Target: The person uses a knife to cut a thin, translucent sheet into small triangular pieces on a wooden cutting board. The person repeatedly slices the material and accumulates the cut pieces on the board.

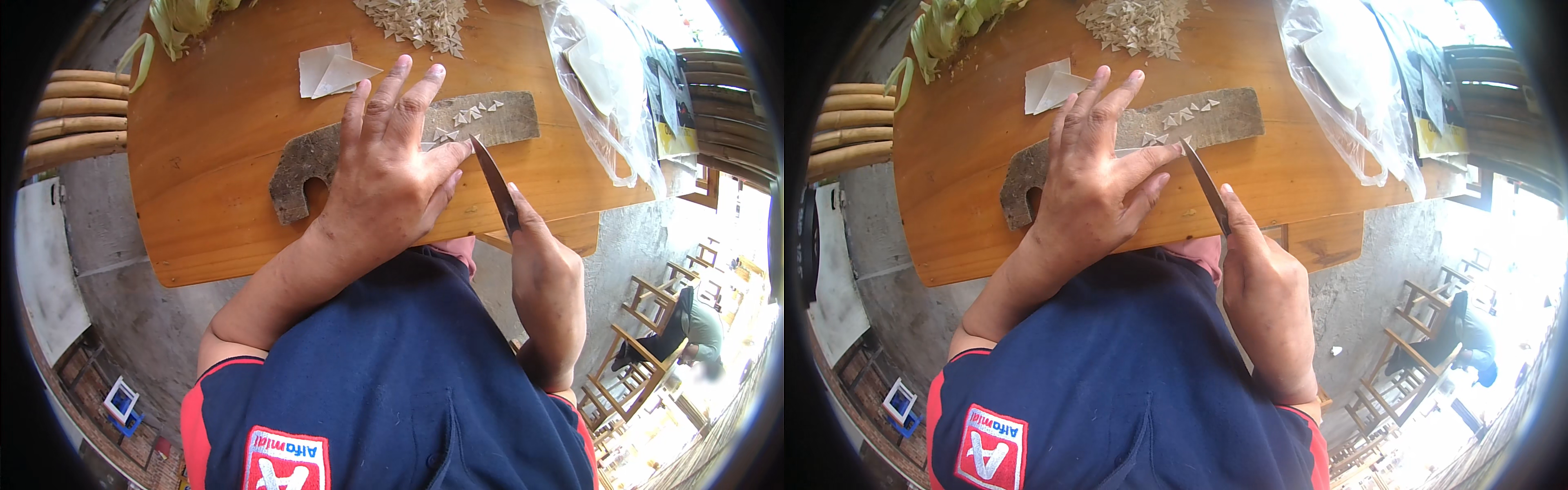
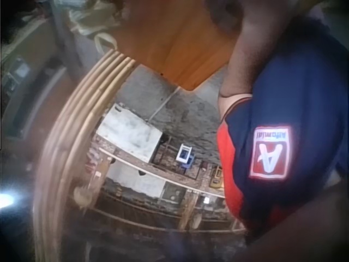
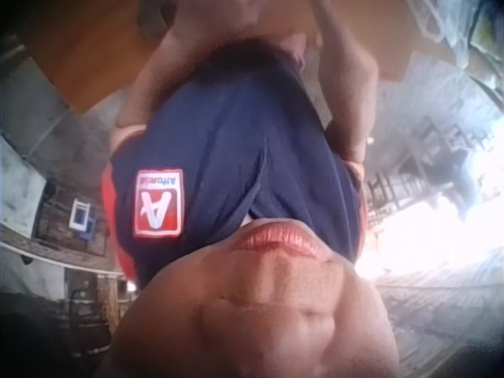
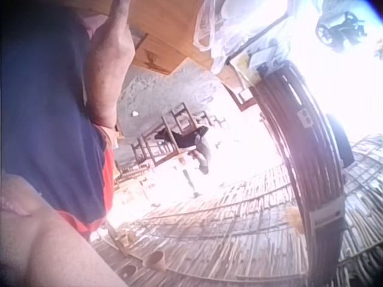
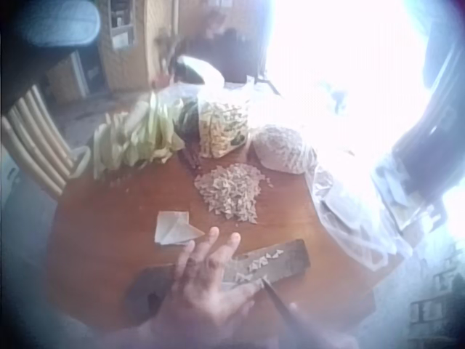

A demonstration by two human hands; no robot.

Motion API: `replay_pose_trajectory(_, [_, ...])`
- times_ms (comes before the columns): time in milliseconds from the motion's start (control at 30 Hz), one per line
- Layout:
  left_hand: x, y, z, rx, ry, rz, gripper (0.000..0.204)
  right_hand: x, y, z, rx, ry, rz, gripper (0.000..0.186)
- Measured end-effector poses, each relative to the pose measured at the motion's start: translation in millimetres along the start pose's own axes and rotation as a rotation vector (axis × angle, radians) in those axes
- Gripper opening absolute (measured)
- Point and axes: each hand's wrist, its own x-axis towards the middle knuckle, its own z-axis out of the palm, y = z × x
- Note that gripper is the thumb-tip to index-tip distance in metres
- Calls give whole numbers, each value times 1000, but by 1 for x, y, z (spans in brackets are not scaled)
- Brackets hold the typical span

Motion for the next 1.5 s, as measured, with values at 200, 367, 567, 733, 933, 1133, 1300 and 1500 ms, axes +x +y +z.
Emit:
replay_pose_trajectory(200, [-1, 0, 0, -6, -5, -5, 25, -1, -7, 4, 32, -15, 58, 47])
replay_pose_trajectory(367, [-2, 0, 1, -5, 3, -4, 24, -3, -12, 7, 5, -22, 72, 49])
replay_pose_trajectory(567, [-2, 3, 0, 5, -3, -20, 23, -2, -11, 17, -170, 13, -73, 63])
replay_pose_trajectory(733, [-4, 0, 5, 36, 30, -17, 23, -5, -19, 14, -127, -43, 92, 57])
replay_pose_trajectory(933, [-5, 0, 5, 26, 31, -18, 25, -11, 2, 7, 0, 13, -7, 61])
replay_pose_trajectory(1133, [-4, -1, 2, -3, 7, 2, 31, 6, 25, -9, -64, 50, -66, 47])
replay_pose_trajectory(1300, [-5, 0, 6, 12, 5, 25, 35, 28, 48, -22, -283, 9, -254, 55])
replay_pose_trajectory(1500, [-4, -2, 6, 3, -17, 11, 37, 42, 55, -32, -389, -20, -364, 61])
